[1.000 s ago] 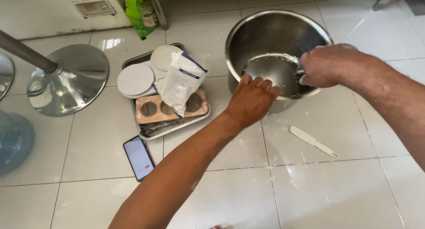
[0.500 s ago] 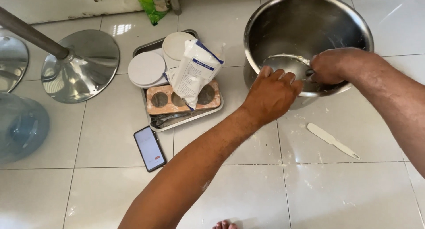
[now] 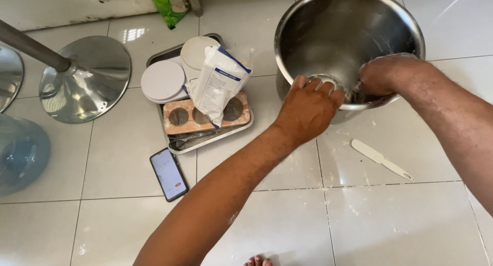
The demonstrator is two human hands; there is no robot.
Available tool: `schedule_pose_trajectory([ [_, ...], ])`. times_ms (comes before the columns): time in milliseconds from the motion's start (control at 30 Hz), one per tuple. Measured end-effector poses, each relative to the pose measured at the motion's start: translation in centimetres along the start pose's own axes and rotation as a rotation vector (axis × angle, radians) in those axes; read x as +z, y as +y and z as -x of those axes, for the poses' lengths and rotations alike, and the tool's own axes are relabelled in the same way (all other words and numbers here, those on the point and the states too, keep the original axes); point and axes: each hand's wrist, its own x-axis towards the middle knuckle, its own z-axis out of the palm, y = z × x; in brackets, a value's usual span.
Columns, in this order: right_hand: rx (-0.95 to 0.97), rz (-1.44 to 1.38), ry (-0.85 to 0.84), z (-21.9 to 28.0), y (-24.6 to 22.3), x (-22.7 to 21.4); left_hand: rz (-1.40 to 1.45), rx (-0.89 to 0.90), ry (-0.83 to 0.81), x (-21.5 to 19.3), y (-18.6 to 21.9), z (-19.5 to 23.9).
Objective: Cleaning flour and dough residue from the bakery floor and equipment using a scraper.
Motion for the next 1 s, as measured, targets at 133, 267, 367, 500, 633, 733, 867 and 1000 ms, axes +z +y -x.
schedule_pose_trajectory([
  [133, -0.005, 0.056, 0.023, -0.5, -0.1, 0.2, -0.001, 0.005, 0.003, 0.1, -0.3, -0.1],
  [267, -0.104, 0.050, 0.338, -0.7, 0.6, 3.0, 0.090, 0.000, -0.105, -0.9, -0.7, -0.3],
  [367, -0.161, -0.146, 0.388, 0.0, 1.3, 2.3, 0.042, 0.011, -0.157, -0.7, -1.2, -0.5],
  [500, -0.443, -0.426, 0.983, 0.7, 5.0, 5.8, 0.030, 0.032, -0.229, -2.3, -1.7, -1.2],
  [633, -0.476, -0.610, 1.469, -1.1, 8.2, 17.2, 0.017, 0.061, -0.268, -3.0, -2.3, -1.3],
  [733, -0.270, -0.641, 1.076, -0.1, 6.3, 24.0, 0.028, 0.070, -0.370, -4.1, -3.2, -2.8],
  [867, -0.100, -0.594, 0.612, -2.5, 3.2, 30.4, 0.017, 0.099, -0.425, -3.9, -4.3, -4.3],
  [1000, -0.063, -0.541, 0.718, -6.8, 1.2, 35.9, 0.038, 0.048, -0.475, -3.2, -4.6, -5.4],
])
